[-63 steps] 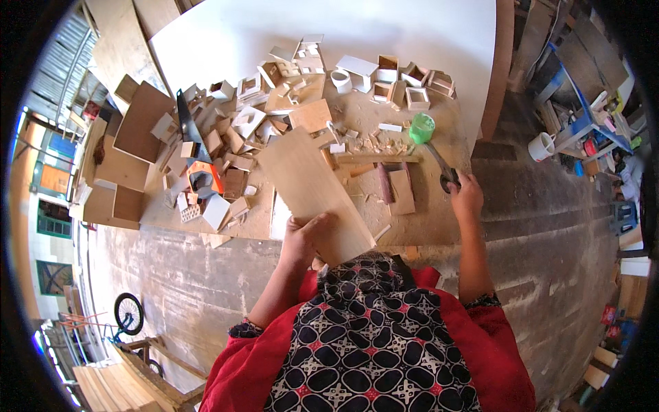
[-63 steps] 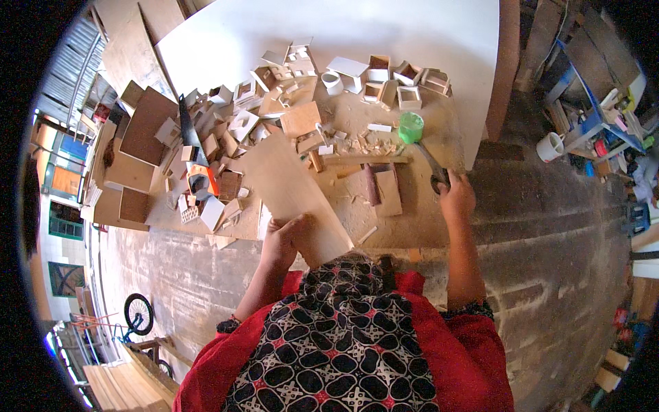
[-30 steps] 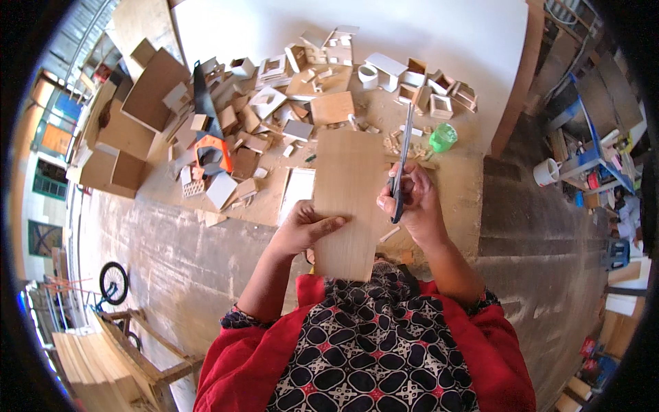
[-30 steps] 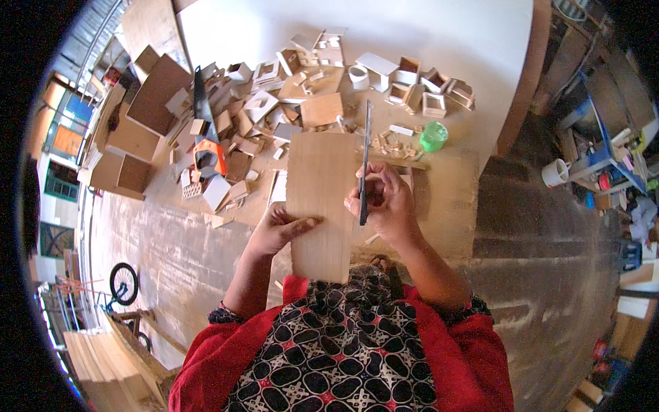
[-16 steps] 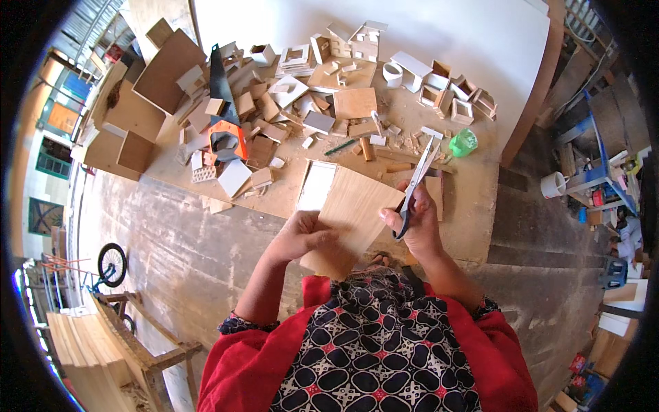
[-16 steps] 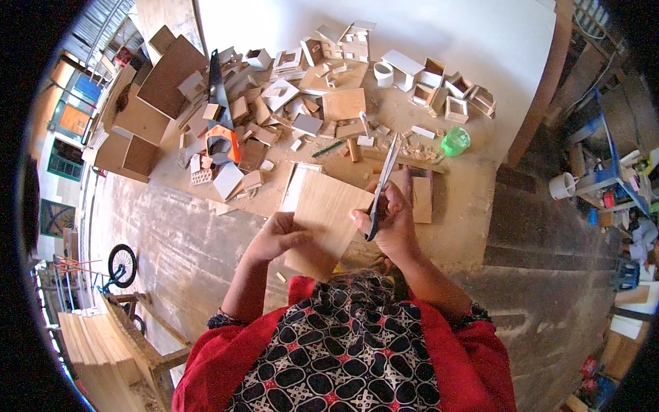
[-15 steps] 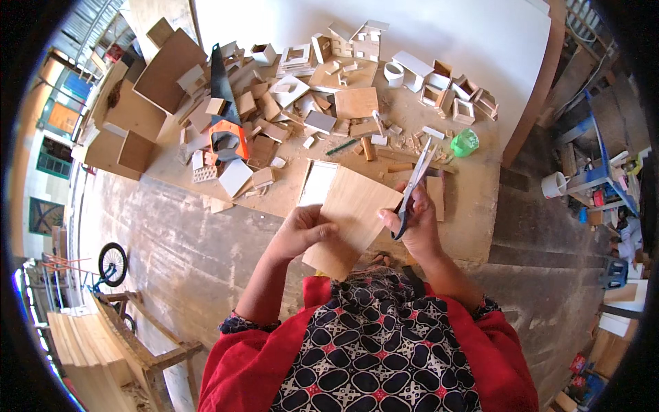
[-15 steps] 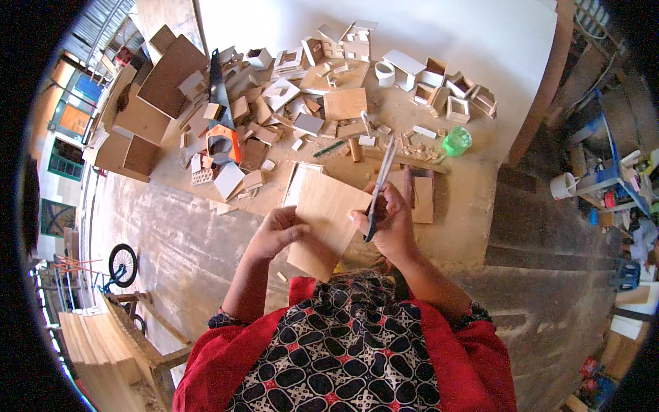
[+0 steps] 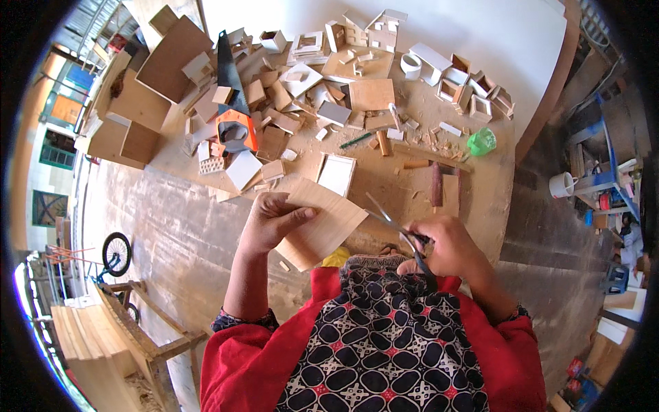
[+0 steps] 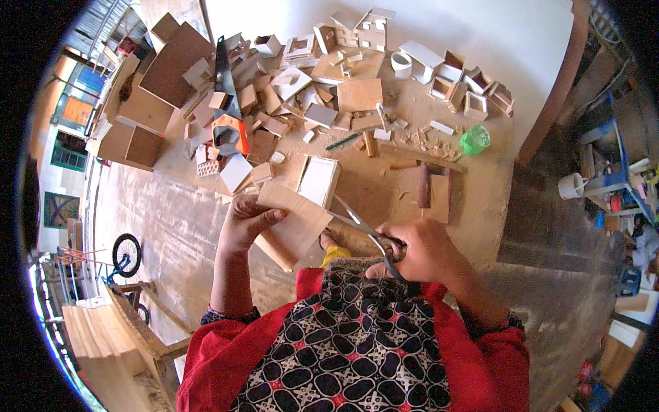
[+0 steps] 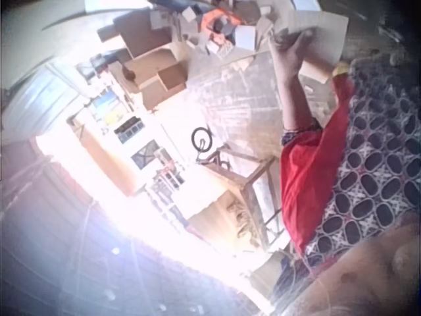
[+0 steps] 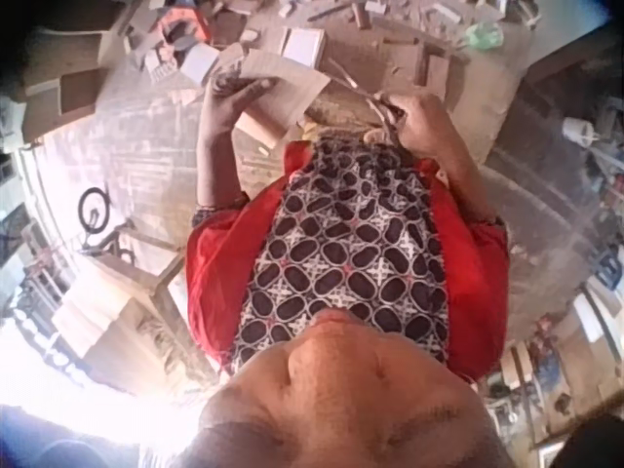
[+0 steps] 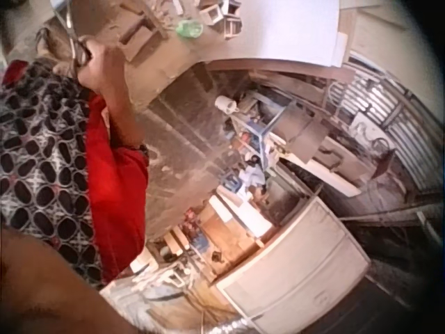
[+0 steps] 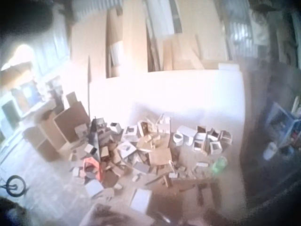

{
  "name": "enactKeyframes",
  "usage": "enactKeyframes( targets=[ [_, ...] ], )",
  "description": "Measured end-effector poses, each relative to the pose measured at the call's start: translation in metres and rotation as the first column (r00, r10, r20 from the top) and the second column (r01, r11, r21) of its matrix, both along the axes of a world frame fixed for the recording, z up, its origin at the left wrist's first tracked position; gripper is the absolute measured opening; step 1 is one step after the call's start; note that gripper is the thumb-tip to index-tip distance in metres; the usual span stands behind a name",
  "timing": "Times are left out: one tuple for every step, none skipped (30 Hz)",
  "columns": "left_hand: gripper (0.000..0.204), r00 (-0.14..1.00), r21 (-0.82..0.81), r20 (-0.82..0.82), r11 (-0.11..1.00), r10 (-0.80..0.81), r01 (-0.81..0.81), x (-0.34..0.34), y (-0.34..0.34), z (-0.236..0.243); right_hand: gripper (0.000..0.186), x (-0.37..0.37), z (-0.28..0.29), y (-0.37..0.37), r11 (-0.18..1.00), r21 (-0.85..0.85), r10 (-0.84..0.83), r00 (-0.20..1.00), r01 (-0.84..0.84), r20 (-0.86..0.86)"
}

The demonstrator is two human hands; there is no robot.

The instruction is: The person constructs a small model by cutting thin wood sheets with shears and gluing the pieces onto a cardboard frame using a small brush.

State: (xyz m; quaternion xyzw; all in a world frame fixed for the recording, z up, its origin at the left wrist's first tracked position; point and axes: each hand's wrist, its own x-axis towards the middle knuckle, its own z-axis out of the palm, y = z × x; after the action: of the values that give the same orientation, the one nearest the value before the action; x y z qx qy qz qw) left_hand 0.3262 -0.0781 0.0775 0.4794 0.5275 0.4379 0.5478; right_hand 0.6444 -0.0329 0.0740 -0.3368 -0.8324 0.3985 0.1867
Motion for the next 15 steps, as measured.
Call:
enactKeyframes(
  targets=[
    [0.016, 1.0, -0.018, -0.004, 1.0, -0.007, 0.007, -0.001, -0.001, -0.002, 0.058, 0.002, -0.003, -0.003, 0.999, 0.006, 0.036, 0.998, -0.036, 0.043],
    [0.016, 1.0, -0.043, 0.017, 0.999, -0.008, 0.008, 0.0, -0.002, -0.005, 0.056, 0.001, -0.003, -0.005, 0.999, -0.03, 0.027, 0.998, -0.026, 0.05],
    [0.016, 0.999, -0.068, 0.038, 0.998, -0.01, 0.013, 0.002, -0.003, -0.01, 0.055, 0.001, -0.002, -0.005, 0.999, -0.018, 0.047, 0.997, -0.046, 0.055],
    [0.016, 0.998, -0.093, 0.06, 0.996, -0.014, 0.02, 0.004, -0.004, -0.014, 0.053, 0.002, -0.002, -0.006, 0.998, -0.006, 0.065, 0.996, -0.065, 0.06],
    [0.017, 0.998, -0.109, 0.07, 0.994, -0.002, 0.01, 0.005, -0.006, -0.018, 0.052, 0.001, -0.002, -0.006, 0.996, 0.005, 0.093, 0.994, -0.093, 0.062],
    [0.017, 0.997, -0.124, 0.081, 0.992, 0.009, 0.001, 0.007, -0.009, -0.021, 0.051, -0.001, -0.001, -0.006, 0.996, -0.007, 0.087, 0.995, -0.086, 0.056],
    [0.017, 0.996, -0.14, 0.091, 0.99, 0.02, -0.007, 0.009, -0.011, -0.024, 0.051, -0.003, 0.0, -0.006, 0.997, -0.019, 0.08, 0.996, -0.079, 0.049],
    [0.017, 0.995, -0.138, 0.1, 0.99, 0.018, -0.004, 0.01, -0.011, -0.028, 0.05, -0.004, -0.001, -0.006, 0.997, -0.03, 0.069, 0.997, -0.067, 0.044],
    [0.017, 0.995, -0.144, 0.096, 0.99, 0.023, -0.009, 0.012, -0.01, -0.029, 0.05, -0.003, -0.002, -0.006, 0.997, -0.035, 0.07, 0.997, -0.068, 0.042],
    [0.017, 0.995, -0.151, 0.092, 0.988, 0.029, -0.015, 0.013, -0.01, -0.03, 0.05, -0.003, -0.002, -0.006, 0.997, -0.041, 0.071, 0.997, -0.07, 0.04],
    [0.016, 0.996, -0.157, 0.088, 0.987, 0.032, -0.018, 0.014, -0.009, -0.03, 0.049, -0.002, -0.003, -0.005, 0.997, -0.046, 0.071, 0.997, -0.07, 0.038],
    [0.016, 0.995, -0.163, 0.093, 0.986, 0.037, -0.021, 0.015, -0.009, -0.031, 0.05, -0.002, -0.004, -0.005, 0.997, -0.047, 0.071, 0.996, -0.069, 0.048],
    [0.016, 0.994, -0.169, 0.098, 0.985, 0.042, -0.025, 0.015, -0.01, -0.033, 0.05, -0.001, -0.006, -0.005, 0.996, -0.049, 0.072, 0.996, -0.069, 0.058],
    [0.016, 0.994, -0.175, 0.1, 0.984, 0.049, -0.03, 0.016, -0.01, -0.033, 0.05, 0.0, -0.008, -0.005, 0.996, -0.052, 0.074, 0.995, -0.07, 0.066],
    [0.016, 0.993, -0.167, 0.108, 0.985, 0.051, -0.033, 0.018, -0.01, -0.033, 0.05, 0.0, -0.008, -0.005, 0.996, -0.064, 0.071, 0.996, -0.068, 0.061]
  ],
)
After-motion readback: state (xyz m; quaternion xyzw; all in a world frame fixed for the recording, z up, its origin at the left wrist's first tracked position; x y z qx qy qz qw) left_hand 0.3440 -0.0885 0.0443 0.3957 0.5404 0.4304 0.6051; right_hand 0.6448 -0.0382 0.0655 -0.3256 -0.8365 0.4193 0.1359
